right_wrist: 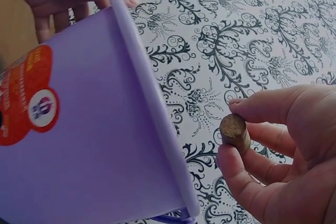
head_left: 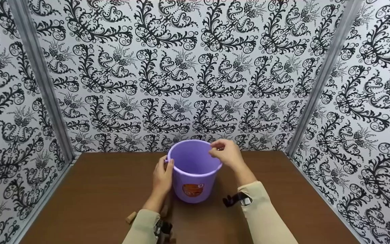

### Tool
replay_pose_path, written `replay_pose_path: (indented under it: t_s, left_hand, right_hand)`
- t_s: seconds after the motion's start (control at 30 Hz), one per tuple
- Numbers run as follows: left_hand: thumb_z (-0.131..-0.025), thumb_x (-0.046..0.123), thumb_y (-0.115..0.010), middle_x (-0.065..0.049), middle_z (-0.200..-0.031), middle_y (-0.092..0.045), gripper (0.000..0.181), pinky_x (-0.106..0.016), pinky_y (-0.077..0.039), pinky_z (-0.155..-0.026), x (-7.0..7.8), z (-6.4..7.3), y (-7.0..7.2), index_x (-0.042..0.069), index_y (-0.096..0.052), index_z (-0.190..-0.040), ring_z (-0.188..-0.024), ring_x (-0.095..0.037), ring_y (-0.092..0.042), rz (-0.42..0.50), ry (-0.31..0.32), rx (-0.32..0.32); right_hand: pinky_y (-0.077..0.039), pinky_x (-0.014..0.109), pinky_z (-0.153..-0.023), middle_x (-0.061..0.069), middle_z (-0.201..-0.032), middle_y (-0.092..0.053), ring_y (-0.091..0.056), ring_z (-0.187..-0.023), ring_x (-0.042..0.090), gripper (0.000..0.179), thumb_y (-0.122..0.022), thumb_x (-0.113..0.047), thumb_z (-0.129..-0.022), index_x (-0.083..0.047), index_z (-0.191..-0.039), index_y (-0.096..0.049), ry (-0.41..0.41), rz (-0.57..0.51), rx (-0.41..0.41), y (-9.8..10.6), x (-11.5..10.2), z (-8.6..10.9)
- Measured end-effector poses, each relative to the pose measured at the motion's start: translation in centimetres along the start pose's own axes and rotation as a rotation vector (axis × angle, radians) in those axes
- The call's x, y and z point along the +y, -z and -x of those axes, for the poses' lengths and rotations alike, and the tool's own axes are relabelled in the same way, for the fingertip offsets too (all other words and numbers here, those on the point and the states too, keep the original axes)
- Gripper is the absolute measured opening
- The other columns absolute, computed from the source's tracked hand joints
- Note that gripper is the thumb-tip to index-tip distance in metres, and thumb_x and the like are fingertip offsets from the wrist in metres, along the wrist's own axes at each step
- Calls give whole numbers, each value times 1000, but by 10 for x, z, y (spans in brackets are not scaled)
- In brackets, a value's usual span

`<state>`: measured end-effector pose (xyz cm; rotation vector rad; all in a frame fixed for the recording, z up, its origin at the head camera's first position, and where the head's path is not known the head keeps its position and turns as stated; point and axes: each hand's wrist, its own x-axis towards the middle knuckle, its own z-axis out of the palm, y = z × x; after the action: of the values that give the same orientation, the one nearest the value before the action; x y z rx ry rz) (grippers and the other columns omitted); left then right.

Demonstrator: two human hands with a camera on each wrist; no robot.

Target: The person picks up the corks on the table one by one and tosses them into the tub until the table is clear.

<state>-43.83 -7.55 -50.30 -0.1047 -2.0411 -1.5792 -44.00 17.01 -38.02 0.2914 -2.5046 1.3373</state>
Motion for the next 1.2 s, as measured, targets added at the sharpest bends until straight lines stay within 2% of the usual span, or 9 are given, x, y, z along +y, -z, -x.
replay_pose_path:
  t_s: [0.23, 0.5, 0.7, 1.0, 1.2]
  left_hand:
    - [-106, 27, -60, -24, -136, -68, 36, -60, -46, -115, 1, 0, 0, 3, -66, -133, -130, -43, -62, 13, 16, -2]
    - [-106, 29, -60, -24, -133, -69, 37, -59, -48, -113, 4, -7, -3, 4, -66, -133, -127, -42, -64, 18, -1, -10]
    - [-106, 26, -62, -23, -132, -70, 35, -58, -48, -113, -1, -4, 0, 4, -67, -132, -126, -41, -64, 36, 23, -9]
    - [-105, 28, -60, -20, -133, -70, 35, -56, -48, -113, -4, 1, 3, 6, -67, -132, -129, -38, -64, -23, 33, -12]
    - [-106, 28, -61, -22, -132, -70, 35, -58, -48, -112, 0, -2, 1, 5, -67, -132, -126, -39, -64, -5, 25, -15]
  right_hand:
    - [-64, 28, -78, 16, -102, -79, -73, -82, 15, 28, -80, -4, -85, 2, -112, -78, -25, -39, -24, 8, -2, -15]
    - [-65, 32, -78, 19, -103, -78, -75, -82, 20, 31, -80, -5, -83, 3, -113, -77, -40, 17, -25, 7, -5, -25]
    - [-66, 32, -78, 15, -102, -79, -77, -84, 20, 31, -82, -7, -84, -1, -115, -78, -52, 64, -63, -7, -11, -26]
    - [-64, 30, -74, 10, -98, -81, -76, -76, 16, 29, -84, -11, -79, -5, -108, -81, 37, 107, -50, -18, -3, -23]
    - [-64, 30, -73, 9, -96, -80, -77, -78, 16, 30, -84, -11, -79, -5, -109, -81, 13, 100, -58, -18, -2, -21]
